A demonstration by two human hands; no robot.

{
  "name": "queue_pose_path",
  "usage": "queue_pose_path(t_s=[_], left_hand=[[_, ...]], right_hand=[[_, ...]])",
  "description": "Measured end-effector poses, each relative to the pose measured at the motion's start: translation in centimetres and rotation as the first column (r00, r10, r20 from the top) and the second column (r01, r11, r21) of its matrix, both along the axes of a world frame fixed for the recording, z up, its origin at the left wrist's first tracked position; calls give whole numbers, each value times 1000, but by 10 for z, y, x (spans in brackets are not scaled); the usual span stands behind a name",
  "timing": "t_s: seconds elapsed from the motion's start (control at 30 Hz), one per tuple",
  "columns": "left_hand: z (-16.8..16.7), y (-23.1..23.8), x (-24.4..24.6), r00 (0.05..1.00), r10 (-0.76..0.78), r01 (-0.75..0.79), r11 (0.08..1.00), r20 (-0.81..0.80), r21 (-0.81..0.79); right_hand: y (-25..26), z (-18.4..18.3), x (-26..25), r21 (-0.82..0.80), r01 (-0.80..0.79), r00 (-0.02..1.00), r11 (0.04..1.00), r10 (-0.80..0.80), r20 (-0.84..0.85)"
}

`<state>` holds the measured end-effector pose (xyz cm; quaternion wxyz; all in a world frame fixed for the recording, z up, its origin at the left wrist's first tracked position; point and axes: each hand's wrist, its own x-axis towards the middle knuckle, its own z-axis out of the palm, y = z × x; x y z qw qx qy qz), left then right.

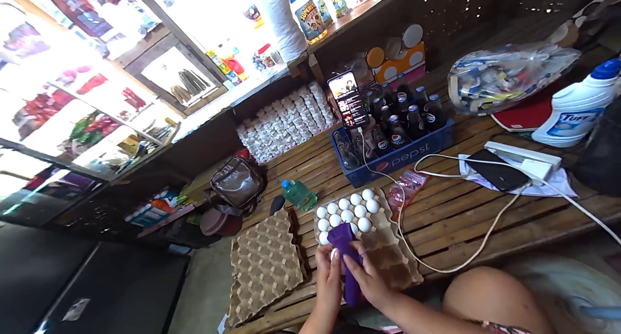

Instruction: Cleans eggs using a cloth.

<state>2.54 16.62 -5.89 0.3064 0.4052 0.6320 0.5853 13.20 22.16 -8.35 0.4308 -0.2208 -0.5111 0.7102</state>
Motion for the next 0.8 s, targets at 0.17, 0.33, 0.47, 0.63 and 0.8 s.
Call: queue_pose_path(t_s=[0.17, 0.33, 0.47, 0.63, 0.8], left_hand=[[2, -1, 0, 999, -26, 26, 1000, 23, -11], [-2, -10, 5, 938, -205, 198, 979, -279, -54], [4, -9, 4, 899, -172, 187, 982, -403, -2], [3, 2, -2, 943, 45, -19, 997, -330, 81], [-1, 1, -4, 906, -44, 36, 999, -421, -27]], right_hand=[[0, -10, -5, 106, 32, 999, 994, -32, -1], [14, 19, 7, -398, -37, 997, 917, 58, 41], [9, 19, 8, -431, -75, 996, 899, 89, 11], [-6, 5, 3, -90, -53, 998, 995, 54, 11], [-2, -6, -1, 141, 75, 996, 987, -69, -49]])
